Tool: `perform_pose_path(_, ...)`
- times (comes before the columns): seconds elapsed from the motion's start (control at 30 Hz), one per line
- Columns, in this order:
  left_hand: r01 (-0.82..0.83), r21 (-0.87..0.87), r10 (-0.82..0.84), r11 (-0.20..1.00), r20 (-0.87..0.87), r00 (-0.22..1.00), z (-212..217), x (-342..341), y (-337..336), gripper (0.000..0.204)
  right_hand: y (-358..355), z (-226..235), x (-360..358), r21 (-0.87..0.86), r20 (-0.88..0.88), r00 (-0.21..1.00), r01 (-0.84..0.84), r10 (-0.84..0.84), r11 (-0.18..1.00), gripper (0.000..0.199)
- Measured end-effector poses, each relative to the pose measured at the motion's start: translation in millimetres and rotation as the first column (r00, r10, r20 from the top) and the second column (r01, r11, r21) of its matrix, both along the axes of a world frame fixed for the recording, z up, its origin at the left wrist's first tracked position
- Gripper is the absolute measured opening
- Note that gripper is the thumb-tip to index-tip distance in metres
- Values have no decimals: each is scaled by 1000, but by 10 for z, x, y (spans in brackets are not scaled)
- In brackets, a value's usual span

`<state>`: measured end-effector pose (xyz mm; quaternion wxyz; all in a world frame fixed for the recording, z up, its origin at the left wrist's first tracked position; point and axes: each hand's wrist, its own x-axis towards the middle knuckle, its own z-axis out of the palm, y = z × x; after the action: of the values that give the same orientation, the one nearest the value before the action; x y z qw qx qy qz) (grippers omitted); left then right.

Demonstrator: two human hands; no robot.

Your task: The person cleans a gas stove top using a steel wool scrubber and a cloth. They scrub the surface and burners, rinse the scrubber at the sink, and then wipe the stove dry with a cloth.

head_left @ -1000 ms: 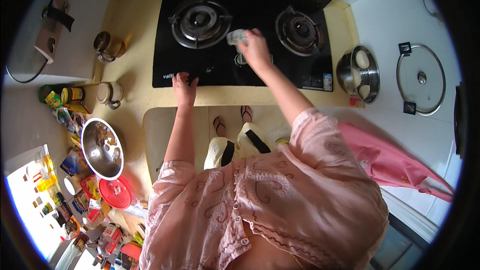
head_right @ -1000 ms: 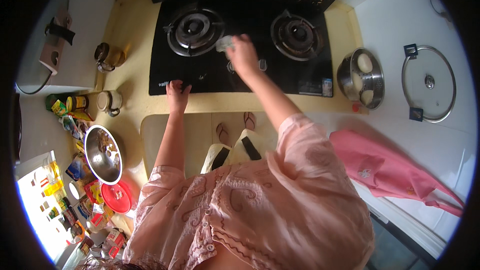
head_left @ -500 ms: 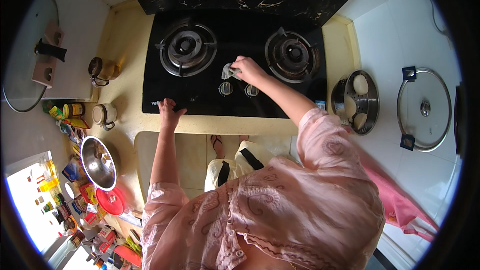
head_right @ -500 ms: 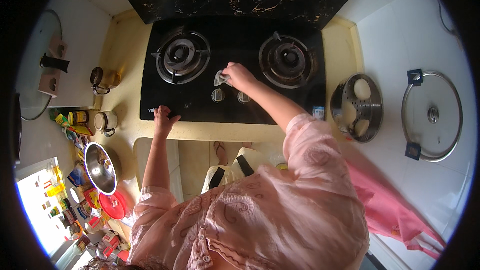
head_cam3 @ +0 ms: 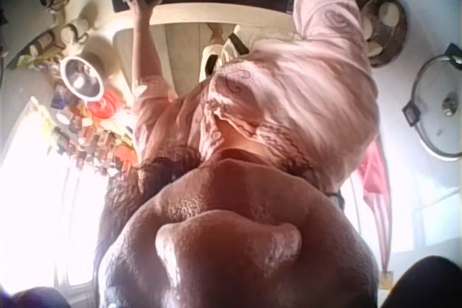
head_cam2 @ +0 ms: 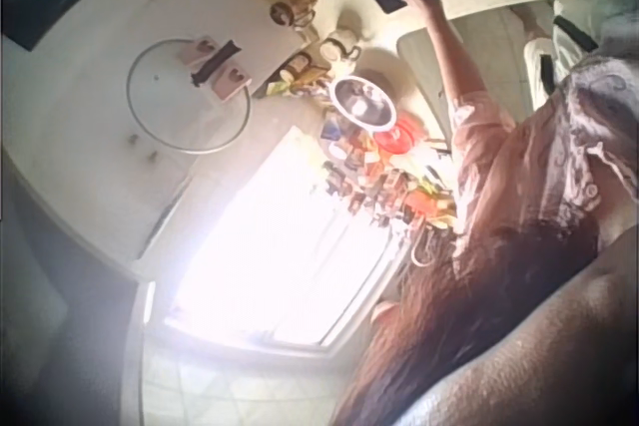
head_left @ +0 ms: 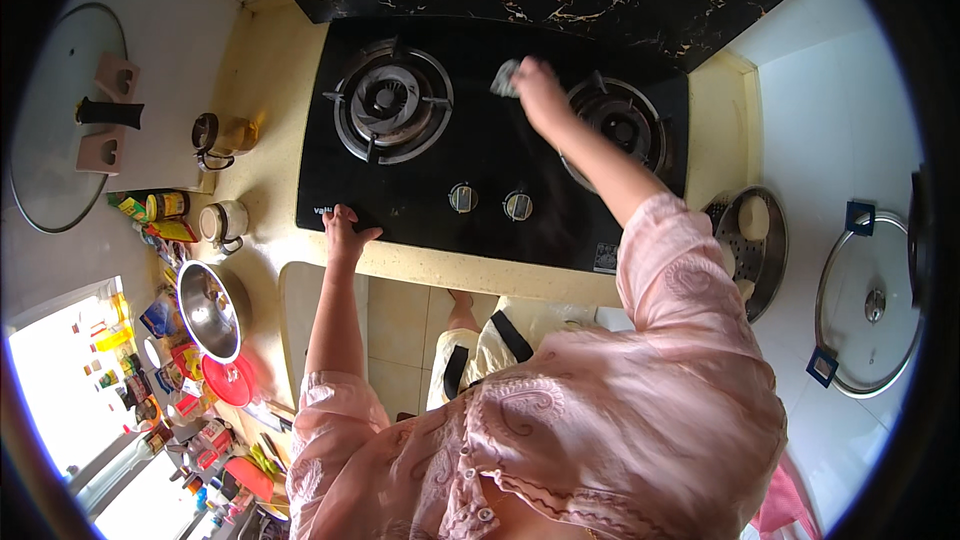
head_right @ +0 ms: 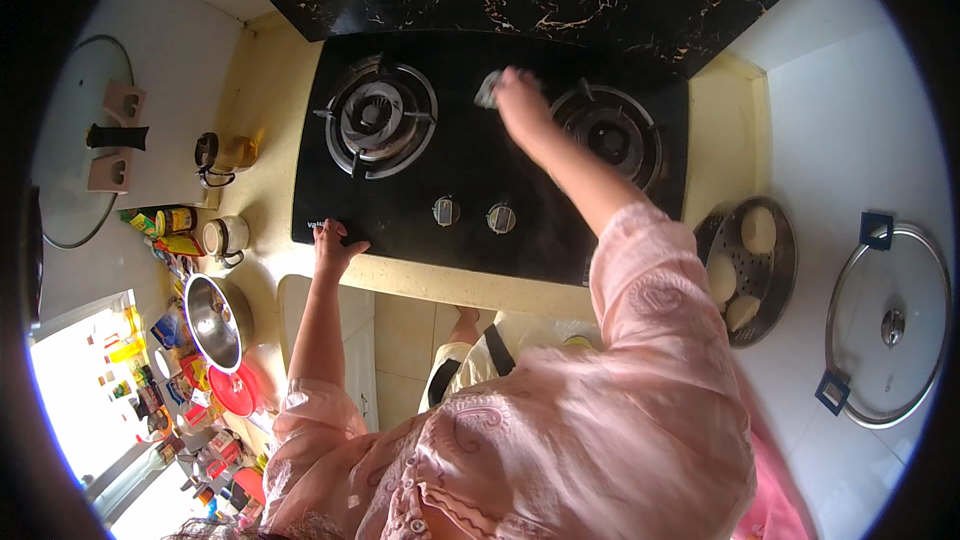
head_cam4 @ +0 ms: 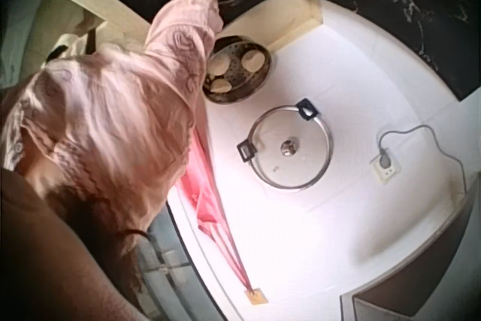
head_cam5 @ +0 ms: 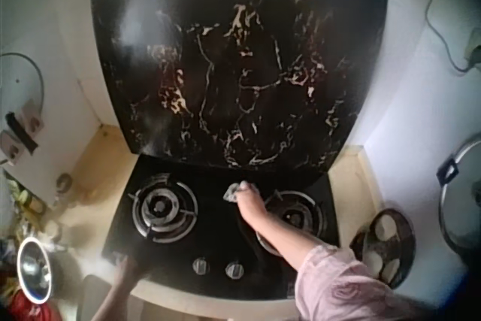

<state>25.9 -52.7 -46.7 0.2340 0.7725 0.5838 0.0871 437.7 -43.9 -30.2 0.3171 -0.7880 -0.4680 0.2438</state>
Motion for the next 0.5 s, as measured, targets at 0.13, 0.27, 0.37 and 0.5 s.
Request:
perform_pose_path(0.13,-58,-27,58,998,-19,998,17,37,27,53,-273,-103,-220,25,154,886,-446,438,895,23)
perform_pose_path(0.27,-105,-16,106,994,24,994,-12,-5,-4,52,423,285,-55,20,-178,928,-330,329,944,21)
perform_pose_path(0.37,-120,-25,120,992,22,992,54,58,-18,51,1104,343,-59,241,363,826,-531,432,813,32)
perform_pose_path(0.5,-213,-107,209,971,-48,977,126,119,-33,56,1885,-45,-300,239,371,782,-601,500,763,22)
